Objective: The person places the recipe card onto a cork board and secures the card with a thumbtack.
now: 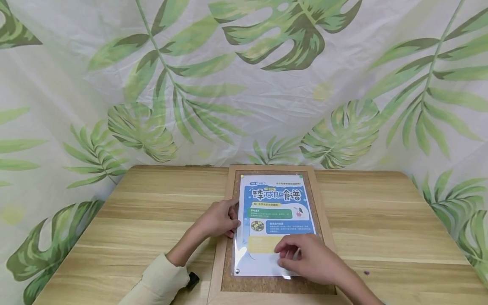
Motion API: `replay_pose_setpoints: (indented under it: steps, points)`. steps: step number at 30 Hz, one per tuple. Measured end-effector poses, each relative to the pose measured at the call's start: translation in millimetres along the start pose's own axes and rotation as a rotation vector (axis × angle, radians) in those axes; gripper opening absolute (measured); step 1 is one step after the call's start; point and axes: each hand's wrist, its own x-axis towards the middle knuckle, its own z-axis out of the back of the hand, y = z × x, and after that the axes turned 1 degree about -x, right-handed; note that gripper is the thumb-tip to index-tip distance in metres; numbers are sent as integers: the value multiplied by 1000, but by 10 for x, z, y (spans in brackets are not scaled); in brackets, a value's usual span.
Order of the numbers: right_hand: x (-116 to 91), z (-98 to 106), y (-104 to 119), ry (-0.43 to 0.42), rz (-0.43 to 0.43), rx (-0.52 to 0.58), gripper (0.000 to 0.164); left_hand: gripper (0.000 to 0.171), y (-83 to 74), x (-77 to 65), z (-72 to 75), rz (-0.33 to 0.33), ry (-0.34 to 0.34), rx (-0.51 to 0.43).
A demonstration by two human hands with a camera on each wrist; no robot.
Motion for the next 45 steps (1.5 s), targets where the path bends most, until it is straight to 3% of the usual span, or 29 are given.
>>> replay_pose_setpoints:
  steps: [11,26,33,39,45]
  points:
    - [-406,380,-480,-138,-137,-44,12,76,-1,-41,17,-7,4,0]
    - [-850,644,-910,-239,-138,-161,14,76,-8,-25,10,-11,4,15]
    - [-1031,736,-1085,-185,-166,-181,15,75,-1,-14,-1,-17,19,-7]
    - [-1137,759,-1234,-105,-138,-153,13,77,5,-9,-6,-19,22,-18]
    - [-1179,780,-1336,-100,-100,-136,13,76,-4,-17,21,-21,13,7]
